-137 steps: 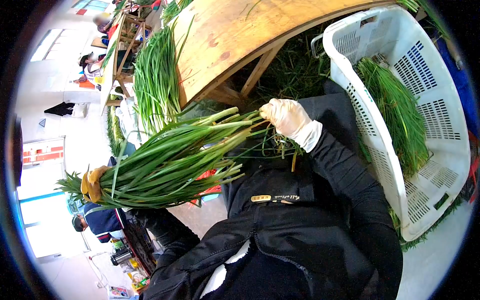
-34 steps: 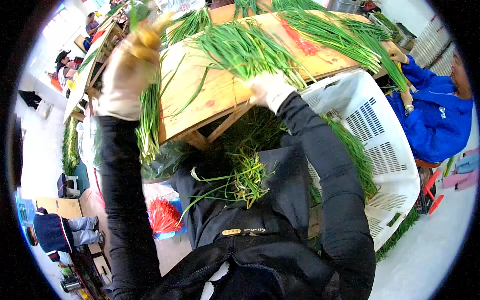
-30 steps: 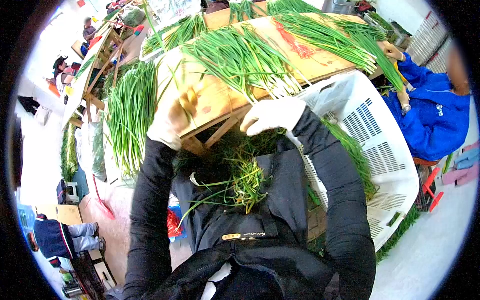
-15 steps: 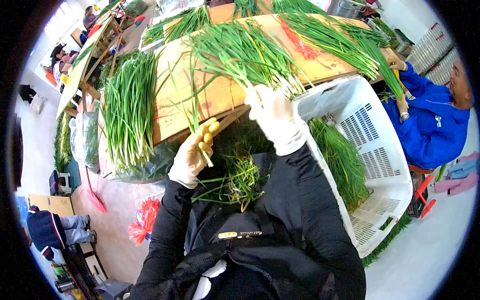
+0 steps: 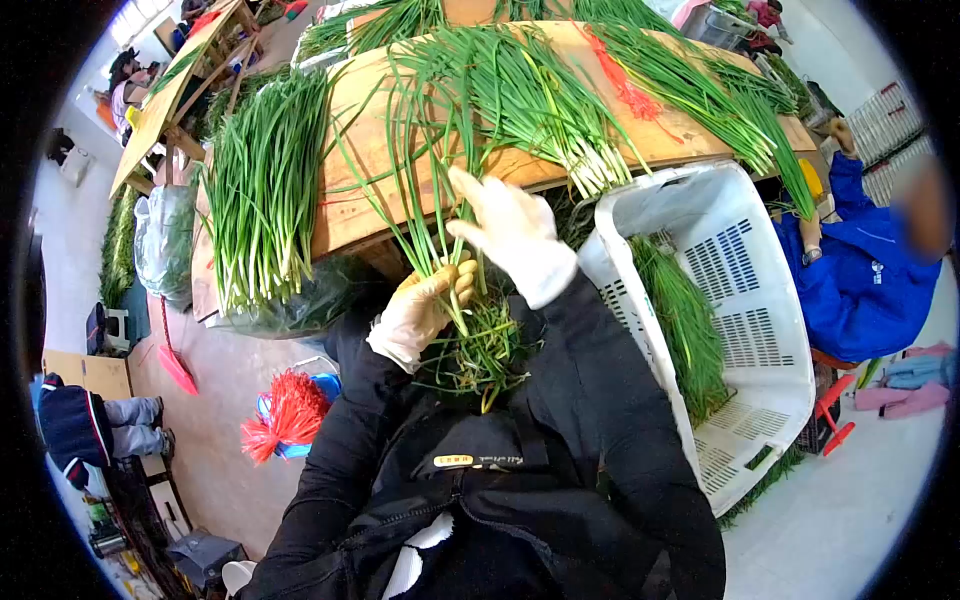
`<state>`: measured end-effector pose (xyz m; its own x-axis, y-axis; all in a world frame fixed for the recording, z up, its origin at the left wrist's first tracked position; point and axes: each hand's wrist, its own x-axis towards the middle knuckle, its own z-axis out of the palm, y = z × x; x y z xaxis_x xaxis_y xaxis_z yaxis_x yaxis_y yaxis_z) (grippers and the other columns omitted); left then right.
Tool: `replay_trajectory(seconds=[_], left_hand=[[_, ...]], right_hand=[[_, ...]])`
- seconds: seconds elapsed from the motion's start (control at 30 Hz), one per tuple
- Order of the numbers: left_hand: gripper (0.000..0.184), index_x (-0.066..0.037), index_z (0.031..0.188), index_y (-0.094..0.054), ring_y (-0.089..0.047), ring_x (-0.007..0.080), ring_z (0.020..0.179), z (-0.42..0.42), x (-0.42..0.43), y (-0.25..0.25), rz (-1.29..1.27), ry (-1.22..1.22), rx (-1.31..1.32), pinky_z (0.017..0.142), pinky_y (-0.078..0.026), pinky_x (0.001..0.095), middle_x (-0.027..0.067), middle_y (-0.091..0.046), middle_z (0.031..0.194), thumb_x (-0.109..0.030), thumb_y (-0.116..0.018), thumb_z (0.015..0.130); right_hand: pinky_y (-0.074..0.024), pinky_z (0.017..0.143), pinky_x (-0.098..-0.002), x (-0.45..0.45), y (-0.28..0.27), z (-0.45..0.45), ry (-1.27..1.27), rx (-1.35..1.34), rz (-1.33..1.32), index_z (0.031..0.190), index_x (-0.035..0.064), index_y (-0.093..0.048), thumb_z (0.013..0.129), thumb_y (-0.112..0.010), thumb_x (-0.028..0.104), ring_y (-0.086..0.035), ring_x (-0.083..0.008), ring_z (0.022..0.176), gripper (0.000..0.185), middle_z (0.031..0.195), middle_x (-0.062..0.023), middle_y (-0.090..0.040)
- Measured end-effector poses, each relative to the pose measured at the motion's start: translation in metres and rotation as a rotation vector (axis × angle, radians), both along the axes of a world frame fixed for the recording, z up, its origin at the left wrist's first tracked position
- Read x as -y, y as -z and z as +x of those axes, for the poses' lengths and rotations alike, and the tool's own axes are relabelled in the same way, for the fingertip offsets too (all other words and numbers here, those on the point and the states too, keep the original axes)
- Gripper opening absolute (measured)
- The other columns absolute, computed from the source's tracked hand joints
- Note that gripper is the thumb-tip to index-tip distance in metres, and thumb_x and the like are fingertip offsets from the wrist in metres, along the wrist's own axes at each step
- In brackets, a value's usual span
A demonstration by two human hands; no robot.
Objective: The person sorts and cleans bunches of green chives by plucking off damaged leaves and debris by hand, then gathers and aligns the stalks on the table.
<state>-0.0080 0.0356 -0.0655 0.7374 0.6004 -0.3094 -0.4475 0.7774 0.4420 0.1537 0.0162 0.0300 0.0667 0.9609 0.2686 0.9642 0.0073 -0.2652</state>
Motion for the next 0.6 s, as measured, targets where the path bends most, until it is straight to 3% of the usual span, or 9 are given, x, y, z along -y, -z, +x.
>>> replay_trajectory(seconds=[0.1, 0.2, 0.23, 0.27, 0.37, 0.43, 0.5, 0.57, 0.6], left_hand=[[0.029, 0.008, 0.110, -0.047, -0.059, 0.0224, 0.084, 0.002, 0.003, -0.008, -0.007, -0.012, -0.036, 0.076, -0.050, 0.0308, 0.0186, -0.058, 0.103, -0.002, -0.053, 0.084], [0.027, 0.008, 0.109, -0.048, -0.060, 0.0227, 0.084, 0.002, 0.005, -0.013, 0.004, -0.007, -0.142, 0.077, -0.051, 0.0301, 0.0196, -0.058, 0.104, -0.001, -0.051, 0.084], [0.027, 0.008, 0.109, -0.048, -0.060, 0.0227, 0.084, 0.000, 0.004, -0.008, 0.000, -0.012, -0.139, 0.077, -0.051, 0.0301, 0.0196, -0.058, 0.104, -0.001, -0.051, 0.084], [0.027, 0.008, 0.109, -0.047, -0.060, 0.0231, 0.086, -0.001, 0.004, -0.002, 0.009, 0.009, -0.123, 0.078, -0.051, 0.0306, 0.0197, -0.057, 0.105, -0.002, -0.051, 0.084], [0.034, 0.007, 0.116, -0.045, -0.058, 0.0238, 0.092, -0.002, 0.003, 0.004, 0.017, 0.044, -0.036, 0.082, -0.048, 0.0332, 0.0191, -0.055, 0.110, -0.011, -0.051, 0.087], [0.041, 0.005, 0.120, -0.043, -0.057, 0.0229, 0.096, -0.005, -0.002, 0.004, -0.008, 0.164, 0.073, 0.084, -0.046, 0.0357, 0.0163, -0.054, 0.115, -0.020, -0.050, 0.088], [0.043, 0.001, 0.121, -0.046, -0.050, 0.0206, 0.107, -0.005, -0.007, 0.005, 0.058, 0.216, 0.059, 0.089, -0.040, 0.0378, 0.0108, -0.052, 0.120, -0.026, -0.051, 0.088], [0.042, 0.000, 0.120, -0.047, -0.049, 0.0204, 0.107, -0.007, -0.010, 0.001, 0.129, 0.219, 0.008, 0.093, -0.038, 0.0359, 0.0098, -0.052, 0.121, -0.024, -0.052, 0.087], [0.042, 0.001, 0.121, -0.046, -0.049, 0.0213, 0.108, -0.004, -0.013, 0.009, 0.128, 0.213, -0.022, 0.096, -0.035, 0.0350, 0.0105, -0.051, 0.121, -0.023, -0.052, 0.087]], right_hand=[[-0.0468, 0.070, -0.0361, -0.057, 0.004, 0.005, 0.070, 0.234, -0.357, 0.108, 0.0126, -0.056, 0.077, -0.062, 0.034, -0.059, -0.0251, 0.077, 0.038, 0.085, -0.0091, -0.057], [-0.0461, 0.076, -0.0388, -0.094, 0.019, 0.036, 0.009, -0.218, -0.203, 0.082, 0.0056, -0.058, 0.082, -0.054, 0.034, -0.058, -0.0242, 0.083, 0.029, 0.083, -0.0108, -0.060], [-0.0471, 0.070, -0.0346, -0.112, 0.015, 0.047, 0.050, -0.220, -0.163, 0.087, 0.0053, -0.057, 0.087, -0.048, 0.030, -0.056, -0.0197, 0.072, 0.026, 0.079, -0.0104, -0.057], [-0.0470, 0.068, -0.0314, -0.111, -0.013, 0.045, 0.203, -0.453, -0.175, 0.085, 0.0048, -0.057, 0.087, -0.047, 0.026, -0.055, -0.0156, 0.072, 0.023, 0.076, -0.0090, -0.056], [-0.0452, 0.065, -0.0251, -0.120, -0.026, 0.084, -0.077, -0.843, 0.290, 0.080, 0.0056, -0.058, 0.084, -0.051, 0.019, -0.057, -0.0117, 0.068, 0.016, 0.075, -0.0041, -0.063], [-0.0458, 0.068, -0.0319, -0.097, -0.046, 0.092, 0.013, -0.094, 0.433, 0.089, 0.0022, -0.058, 0.084, -0.052, 0.030, -0.060, -0.0205, 0.071, 0.029, 0.074, -0.0082, -0.063], [-0.0458, 0.068, -0.0342, -0.069, -0.033, 0.098, -0.003, 0.014, 0.288, 0.088, 0.0022, -0.060, 0.083, -0.052, 0.035, -0.060, -0.0238, 0.073, 0.035, 0.075, -0.0107, -0.062], [-0.0456, 0.069, -0.0350, -0.022, -0.052, 0.066, 0.028, -0.347, -0.467, 0.084, 0.0017, -0.062, 0.083, -0.052, 0.042, -0.060, -0.0254, 0.074, 0.042, 0.077, -0.0132, -0.062], [-0.0456, 0.068, -0.0350, -0.002, -0.046, 0.049, 0.005, -0.500, -0.662, 0.083, 0.0010, -0.062, 0.082, -0.052, 0.046, -0.060, -0.0252, 0.073, 0.046, 0.076, -0.0132, -0.062]])
